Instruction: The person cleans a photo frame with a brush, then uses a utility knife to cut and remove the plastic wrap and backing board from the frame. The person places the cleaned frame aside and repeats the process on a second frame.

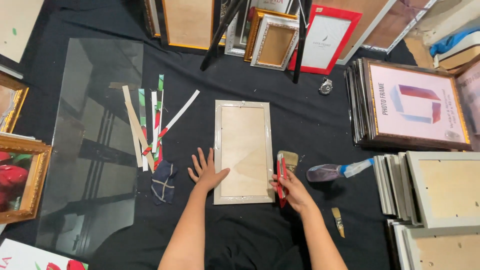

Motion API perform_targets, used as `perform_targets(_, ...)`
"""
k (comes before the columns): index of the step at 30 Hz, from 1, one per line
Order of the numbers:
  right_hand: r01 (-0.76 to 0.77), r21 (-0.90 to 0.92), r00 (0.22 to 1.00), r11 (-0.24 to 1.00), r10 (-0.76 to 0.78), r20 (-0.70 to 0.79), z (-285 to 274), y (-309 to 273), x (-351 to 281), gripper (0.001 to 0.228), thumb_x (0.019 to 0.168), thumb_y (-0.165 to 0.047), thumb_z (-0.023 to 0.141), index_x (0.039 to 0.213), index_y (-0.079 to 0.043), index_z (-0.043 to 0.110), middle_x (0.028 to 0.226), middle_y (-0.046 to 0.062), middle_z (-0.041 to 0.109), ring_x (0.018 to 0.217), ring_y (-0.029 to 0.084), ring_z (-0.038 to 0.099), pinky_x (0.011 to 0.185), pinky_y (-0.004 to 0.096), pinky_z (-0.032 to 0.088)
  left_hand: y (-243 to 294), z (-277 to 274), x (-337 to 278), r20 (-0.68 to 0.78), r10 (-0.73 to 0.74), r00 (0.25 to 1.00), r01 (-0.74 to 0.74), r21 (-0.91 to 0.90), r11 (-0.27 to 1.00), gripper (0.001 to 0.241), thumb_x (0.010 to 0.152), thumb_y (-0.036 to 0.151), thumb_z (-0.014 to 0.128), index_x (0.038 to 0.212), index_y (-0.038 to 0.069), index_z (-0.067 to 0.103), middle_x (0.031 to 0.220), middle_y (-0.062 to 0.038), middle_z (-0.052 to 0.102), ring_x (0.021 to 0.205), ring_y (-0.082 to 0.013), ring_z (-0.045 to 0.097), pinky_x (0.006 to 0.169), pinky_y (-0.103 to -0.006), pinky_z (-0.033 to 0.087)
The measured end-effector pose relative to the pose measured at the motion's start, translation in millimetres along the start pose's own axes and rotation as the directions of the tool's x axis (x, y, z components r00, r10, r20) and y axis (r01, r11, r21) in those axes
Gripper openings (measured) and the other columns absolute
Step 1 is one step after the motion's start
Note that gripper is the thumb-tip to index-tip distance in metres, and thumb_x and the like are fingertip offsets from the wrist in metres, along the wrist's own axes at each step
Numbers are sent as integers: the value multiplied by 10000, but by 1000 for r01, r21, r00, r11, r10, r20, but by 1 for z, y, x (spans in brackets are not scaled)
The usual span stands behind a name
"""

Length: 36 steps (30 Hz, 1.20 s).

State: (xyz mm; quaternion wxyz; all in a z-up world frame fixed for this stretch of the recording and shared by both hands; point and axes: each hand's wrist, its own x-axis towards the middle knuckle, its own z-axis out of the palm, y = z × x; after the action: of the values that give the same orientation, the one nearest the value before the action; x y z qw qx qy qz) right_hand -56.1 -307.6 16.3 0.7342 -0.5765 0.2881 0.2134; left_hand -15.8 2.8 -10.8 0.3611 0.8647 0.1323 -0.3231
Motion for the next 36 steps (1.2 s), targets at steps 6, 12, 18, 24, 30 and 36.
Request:
perform_targets(6,64,-300,966,952,-135,-221,-23,63,14,385,1052,-272,559,1291,29,580,850,191,728,589,210,690,485,279,589,-1,12,-28,-13,70,997,-68,134,989,1361,736,673,806,1647,254,-115,1698,-33,-261,1542,-357,-234,1201,-631,-148)
perform_targets(12,106,-196,945,975,-160,-286,-7,68,12,415,1054,-256,559,1272,79,447,821,238,695,603,291,726,524,394,657,27,34,-55,-111,91,990,-58,267,962,1092,893,381,736,1655,219,-29,1708,-89,-184,1556,-385,-100,1218,-646,-13)
perform_targets(18,29,-632,934,774,-246,-259,1,70,-11,386,1031,-375,583,1178,-27,508,665,93,713,481,232,702,435,350,614,46,67,-66,-222,-13,975,26,55,998,1272,795,501,816,1656,186,-66,1686,-155,-226,1540,-427,-131,1187,-690,-20)
perform_targets(24,-132,-877,969,462,-128,-213,21,49,-44,523,1075,-534,330,1494,-236,421,1224,286,692,1190,471,659,1022,558,526,32,74,-64,-188,3,982,8,58,998,1313,795,524,822,1647,204,-125,1689,-109,-238,1554,-370,-144,1215,-634,-50)
perform_targets(30,-93,-893,978,441,-127,-164,53,22,-84,500,1098,-341,294,1574,-191,295,1292,306,646,1228,483,629,1051,569,508,16,78,-46,-122,-1,993,3,15,1000,1259,847,479,788,1636,262,-169,1671,-64,-309,1546,-349,-202,1208,-644,-67)
perform_targets(36,-111,-914,977,391,-126,-173,47,45,-73,491,1089,-358,265,1563,-226,286,1275,261,664,1189,468,653,1010,558,520,13,82,-40,-111,-13,994,16,25,1000,1249,859,457,785,1634,264,-175,1669,-70,-310,1544,-345,-206,1200,-653,-67)
